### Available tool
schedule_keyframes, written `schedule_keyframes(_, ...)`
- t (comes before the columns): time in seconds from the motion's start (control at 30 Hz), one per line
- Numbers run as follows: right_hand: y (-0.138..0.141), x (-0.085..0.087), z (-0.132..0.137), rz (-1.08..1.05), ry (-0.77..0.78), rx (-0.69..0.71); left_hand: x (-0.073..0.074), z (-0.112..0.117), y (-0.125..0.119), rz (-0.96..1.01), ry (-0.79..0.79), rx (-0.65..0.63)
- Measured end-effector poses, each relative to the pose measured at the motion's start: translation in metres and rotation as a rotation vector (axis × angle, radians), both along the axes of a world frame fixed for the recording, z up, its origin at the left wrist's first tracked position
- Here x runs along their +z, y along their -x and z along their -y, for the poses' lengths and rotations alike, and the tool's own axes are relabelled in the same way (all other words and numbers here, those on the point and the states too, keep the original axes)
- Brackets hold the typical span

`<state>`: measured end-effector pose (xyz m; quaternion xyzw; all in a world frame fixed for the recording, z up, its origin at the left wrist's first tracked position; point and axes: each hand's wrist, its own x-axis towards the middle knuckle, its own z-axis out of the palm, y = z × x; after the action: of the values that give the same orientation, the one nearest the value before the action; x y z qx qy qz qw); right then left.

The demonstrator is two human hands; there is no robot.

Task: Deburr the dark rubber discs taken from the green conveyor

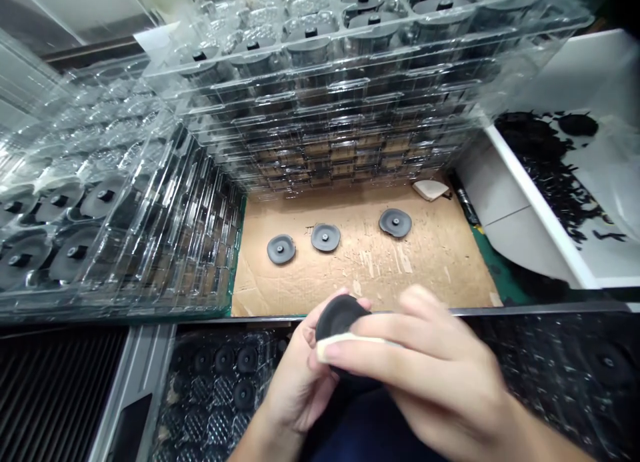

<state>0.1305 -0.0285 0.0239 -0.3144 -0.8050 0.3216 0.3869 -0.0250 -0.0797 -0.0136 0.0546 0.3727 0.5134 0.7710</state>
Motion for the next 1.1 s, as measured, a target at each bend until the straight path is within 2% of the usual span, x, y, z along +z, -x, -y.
schedule_keyframes(0.07, -0.001, -0.013, -0.008, -0.059, 0.176, -0.045, -0.002, -0.003, 0.000, 0.022, -0.025, 0.025)
schedule_keyframes(0.17, -0.009, -0.044, -0.018, 0.019, 0.399, -0.254, -0.005, -0.006, 0.001, 0.045, -0.022, 0.075)
schedule_keyframes(0.23, -0.015, -0.069, -0.016, 0.068, 0.412, -0.309, -0.007, -0.006, 0.003, 0.061, 0.000, 0.076)
schedule_keyframes(0.3, -0.020, -0.092, -0.007, 0.104, 0.414, -0.294, -0.008, -0.006, 0.003, 0.075, 0.010, 0.080)
schedule_keyframes(0.37, -0.021, -0.107, 0.002, 0.132, 0.422, -0.248, -0.007, -0.006, 0.003, 0.074, 0.016, 0.082)
schedule_keyframes(0.4, -0.021, -0.109, 0.004, 0.141, 0.427, -0.234, -0.007, -0.006, 0.003, 0.069, 0.019, 0.081)
schedule_keyframes(0.43, -0.020, -0.107, 0.004, 0.148, 0.433, -0.231, -0.006, -0.006, 0.003, 0.063, 0.021, 0.078)
schedule_keyframes(0.5, -0.016, -0.090, 0.001, 0.152, 0.441, -0.259, -0.005, -0.007, 0.001, 0.045, 0.017, 0.066)
schedule_keyframes(0.57, -0.010, -0.060, -0.004, 0.111, 0.424, -0.308, -0.005, -0.007, -0.001, 0.019, -0.004, 0.060)
schedule_keyframes(0.63, 0.000, -0.027, -0.005, 0.007, 0.337, -0.315, -0.006, -0.007, -0.003, -0.020, -0.023, 0.060)
schedule_keyframes(0.7, 0.010, -0.002, -0.003, -0.064, 0.224, -0.187, -0.006, -0.007, -0.004, -0.056, -0.015, 0.058)
schedule_keyframes(0.73, 0.014, 0.006, -0.002, -0.041, 0.225, -0.087, -0.006, -0.007, -0.003, -0.083, -0.001, 0.061)
schedule_keyframes(0.8, 0.021, 0.013, -0.003, 0.084, 0.303, 0.122, -0.005, -0.008, -0.002, -0.142, 0.033, 0.079)
schedule_keyframes(0.83, 0.023, 0.014, -0.004, 0.135, 0.340, 0.174, -0.004, -0.008, -0.002, -0.162, 0.040, 0.085)
schedule_keyframes(0.87, 0.026, 0.012, -0.006, 0.143, 0.336, 0.166, -0.004, -0.008, -0.002, -0.168, 0.042, 0.080)
schedule_keyframes(0.97, 0.029, 0.007, -0.007, -0.014, 0.149, -0.013, -0.002, -0.008, -0.002, -0.107, 0.016, 0.034)
schedule_keyframes(1.0, 0.027, 0.007, -0.006, -0.055, 0.133, -0.024, -0.002, -0.008, -0.002, -0.086, 0.014, 0.021)
schedule_keyframes(1.1, 0.012, 0.012, 0.001, 0.018, 0.308, 0.148, -0.002, -0.007, 0.001, -0.052, 0.027, 0.005)
